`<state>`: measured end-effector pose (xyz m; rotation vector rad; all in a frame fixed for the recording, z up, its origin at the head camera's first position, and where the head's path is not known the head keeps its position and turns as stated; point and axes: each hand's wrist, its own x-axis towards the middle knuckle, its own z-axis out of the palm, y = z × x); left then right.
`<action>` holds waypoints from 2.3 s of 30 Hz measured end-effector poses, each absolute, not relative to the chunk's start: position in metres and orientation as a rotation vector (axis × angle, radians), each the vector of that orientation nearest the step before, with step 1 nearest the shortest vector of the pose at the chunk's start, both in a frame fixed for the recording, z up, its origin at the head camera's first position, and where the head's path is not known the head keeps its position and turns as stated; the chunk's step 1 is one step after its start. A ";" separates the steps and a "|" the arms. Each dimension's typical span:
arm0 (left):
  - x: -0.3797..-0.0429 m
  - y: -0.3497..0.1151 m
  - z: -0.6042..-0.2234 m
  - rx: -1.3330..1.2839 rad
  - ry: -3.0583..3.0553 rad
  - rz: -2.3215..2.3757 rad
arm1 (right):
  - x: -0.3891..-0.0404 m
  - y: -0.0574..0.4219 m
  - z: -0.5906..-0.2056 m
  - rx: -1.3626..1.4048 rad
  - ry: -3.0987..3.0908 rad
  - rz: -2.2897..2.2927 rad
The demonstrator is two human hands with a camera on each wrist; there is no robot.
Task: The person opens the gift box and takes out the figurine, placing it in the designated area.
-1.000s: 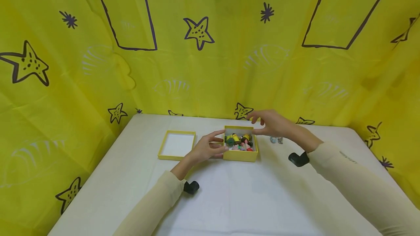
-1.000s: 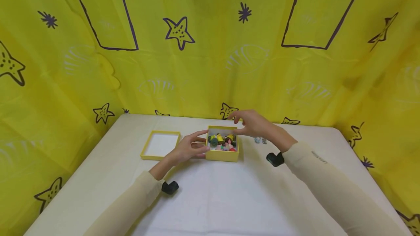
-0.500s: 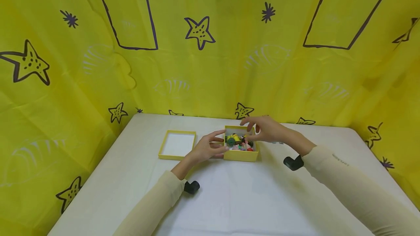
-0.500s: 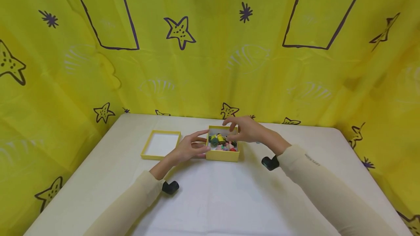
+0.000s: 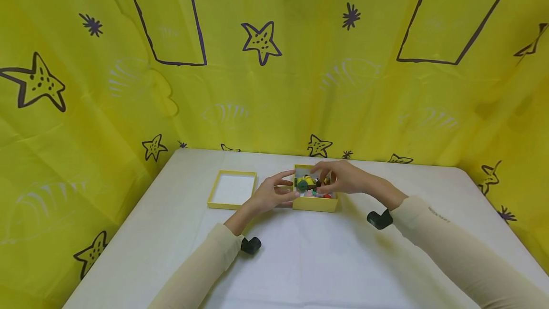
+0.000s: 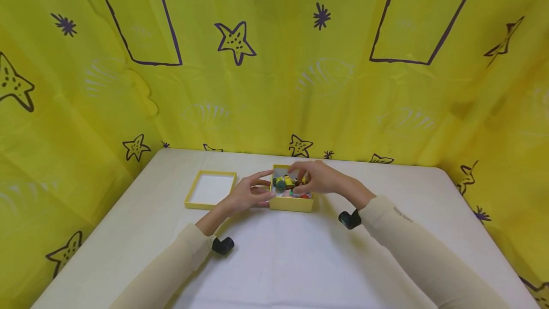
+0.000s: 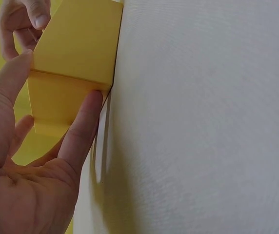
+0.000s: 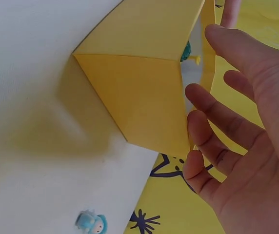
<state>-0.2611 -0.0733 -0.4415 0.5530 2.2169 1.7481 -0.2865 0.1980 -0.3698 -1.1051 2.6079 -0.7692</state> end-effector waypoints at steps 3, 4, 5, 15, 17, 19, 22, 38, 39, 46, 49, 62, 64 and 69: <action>-0.260 -0.073 -0.441 0.541 2.213 1.751 | -0.285 0.197 -0.371 -1.113 2.594 -0.776; -0.261 -0.073 -0.441 0.540 2.213 1.753 | -0.285 0.197 -0.372 -1.113 2.593 -0.775; -0.261 -0.073 -0.442 0.541 2.216 1.752 | -0.285 0.197 -0.372 -1.112 2.592 -0.775; -0.260 -0.072 -0.443 0.541 2.234 1.748 | -0.283 0.194 -0.375 -1.144 2.593 -0.730; -0.260 -0.072 -0.443 0.546 2.238 1.745 | -0.283 0.194 -0.375 -1.148 2.593 -0.716; -0.261 -0.072 -0.443 0.554 2.244 1.741 | -0.284 0.195 -0.375 -1.138 2.591 -0.706; -0.261 -0.072 -0.443 0.565 2.243 1.745 | -0.285 0.194 -0.376 -1.144 2.584 -0.699; -0.260 -0.072 -0.443 0.550 2.239 1.742 | -0.291 0.191 -0.387 -1.216 2.573 -0.592; -0.260 -0.072 -0.443 0.552 2.240 1.739 | -0.292 0.191 -0.388 -1.210 2.575 -0.583; -0.261 -0.073 -0.442 0.560 2.226 1.747 | -0.293 0.189 -0.391 -1.156 2.600 -0.539; -0.261 -0.073 -0.442 0.564 2.232 1.745 | -0.293 0.188 -0.391 -1.147 2.600 -0.552; -0.260 -0.073 -0.442 0.563 2.268 1.713 | -0.294 0.189 -0.394 -1.150 2.595 -0.600; -0.261 -0.073 -0.442 0.567 2.270 1.714 | -0.293 0.190 -0.394 -1.146 2.599 -0.609; -0.261 -0.073 -0.443 0.572 2.268 1.719 | -0.292 0.190 -0.393 -1.134 2.605 -0.619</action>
